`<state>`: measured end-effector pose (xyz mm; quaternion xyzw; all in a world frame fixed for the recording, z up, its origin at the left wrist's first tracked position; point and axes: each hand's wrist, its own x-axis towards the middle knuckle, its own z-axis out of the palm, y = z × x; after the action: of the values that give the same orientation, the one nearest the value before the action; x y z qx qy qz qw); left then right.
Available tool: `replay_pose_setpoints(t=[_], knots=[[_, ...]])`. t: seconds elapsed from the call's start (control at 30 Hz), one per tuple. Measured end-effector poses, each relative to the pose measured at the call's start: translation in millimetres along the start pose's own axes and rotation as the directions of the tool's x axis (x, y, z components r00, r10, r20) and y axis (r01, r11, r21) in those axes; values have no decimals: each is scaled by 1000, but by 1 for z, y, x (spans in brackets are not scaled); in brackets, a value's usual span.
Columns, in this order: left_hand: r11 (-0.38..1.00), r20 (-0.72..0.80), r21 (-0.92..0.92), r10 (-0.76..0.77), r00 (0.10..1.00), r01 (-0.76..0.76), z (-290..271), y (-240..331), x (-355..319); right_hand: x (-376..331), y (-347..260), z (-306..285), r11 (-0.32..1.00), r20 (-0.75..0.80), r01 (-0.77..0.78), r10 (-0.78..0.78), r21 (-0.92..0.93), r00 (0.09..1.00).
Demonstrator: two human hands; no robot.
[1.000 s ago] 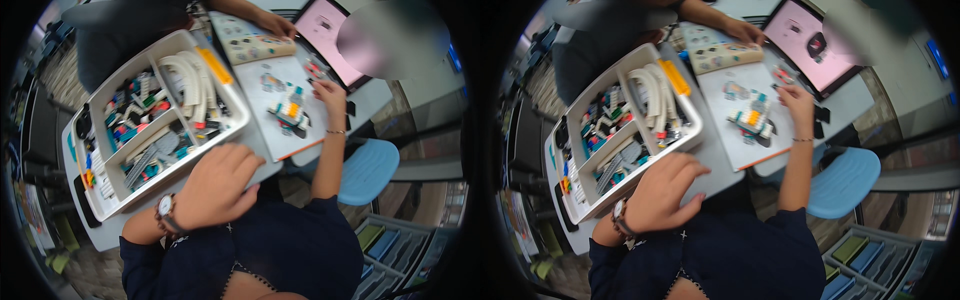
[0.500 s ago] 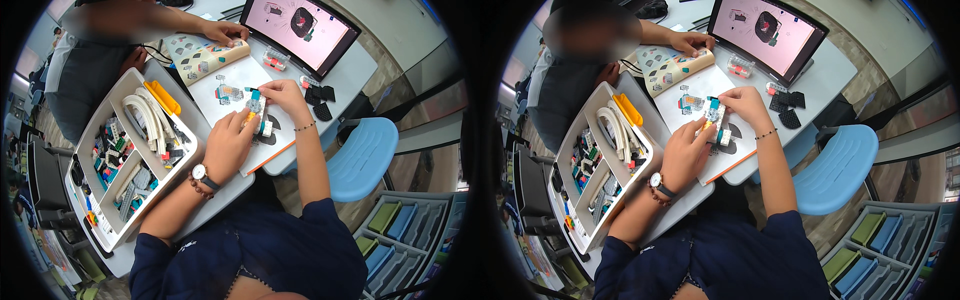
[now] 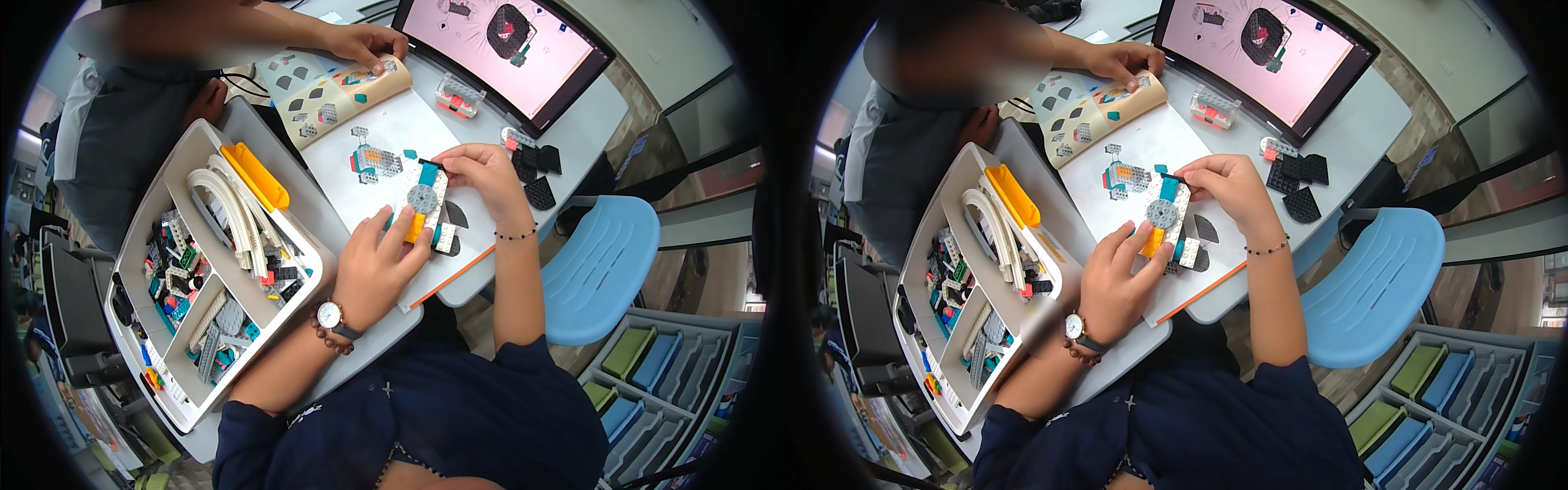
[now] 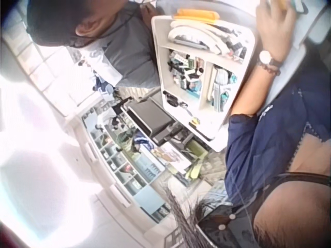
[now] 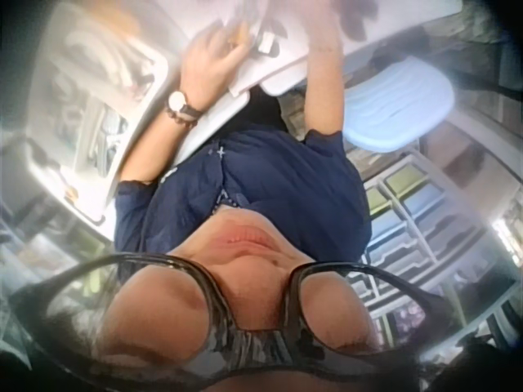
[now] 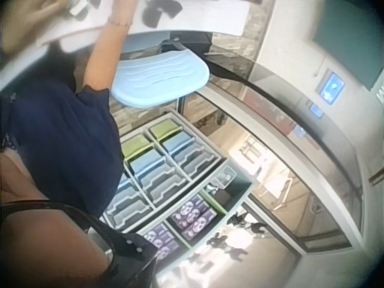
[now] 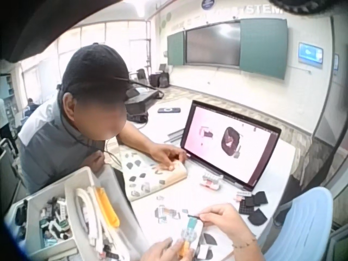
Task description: The person assembles a small structure from colorful interlocking building blocks, selecting pieces from a compartmentalized tray and attaching them to a base plate. They reference a printed instruction manual and a tablet screen while adding and removing individual blocks to match the illustrated steps.
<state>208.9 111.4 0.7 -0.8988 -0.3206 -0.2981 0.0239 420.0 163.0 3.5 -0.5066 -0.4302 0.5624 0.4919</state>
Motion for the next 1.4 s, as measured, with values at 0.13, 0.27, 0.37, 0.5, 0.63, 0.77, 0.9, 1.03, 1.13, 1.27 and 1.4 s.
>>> replay_pose_setpoints(t=[0.13,0.27,0.37,0.5,0.63,0.77,0.9,1.03,1.13,1.27,1.4], knots=[[1000,8,0,9,1000,-9,-1,0,0,1,1,-2,1000,5,-13,13,-13,1000],[1000,11,-15,-1,1000,1,1,1,0,0,1,-3,1000,12,-10,10,-8,1000],[1000,6,-9,12,1000,-12,1,0,0,-1,-1,-2,1000,35,1,0,-23,999],[1000,3,-8,10,1000,-10,1,0,-2,-2,-2,-2,1000,66,20,-22,22,998],[1000,11,-16,12,1000,-12,0,1,-4,-5,-2,-4,995,113,63,-71,71,991],[1000,15,-30,2,1000,-1,-1,3,-7,-7,-1,-7,989,146,83,-100,119,984],[999,-10,-52,0,1000,0,1,3,-11,-10,-2,-9,983,180,124,-147,133,973],[997,-38,-74,-16,999,13,3,5,-16,-14,-4,-10,978,212,154,-181,138,960],[997,-46,-71,-2,999,-2,5,3,-16,-16,-5,-10,975,222,145,-181,168,958],[998,-29,-55,7,1000,-9,2,3,-16,-19,-7,-9,973,225,126,-168,193,960],[996,-39,-84,8,999,-11,2,4,-13,-19,-10,-10,979,227,85,-127,186,965]])
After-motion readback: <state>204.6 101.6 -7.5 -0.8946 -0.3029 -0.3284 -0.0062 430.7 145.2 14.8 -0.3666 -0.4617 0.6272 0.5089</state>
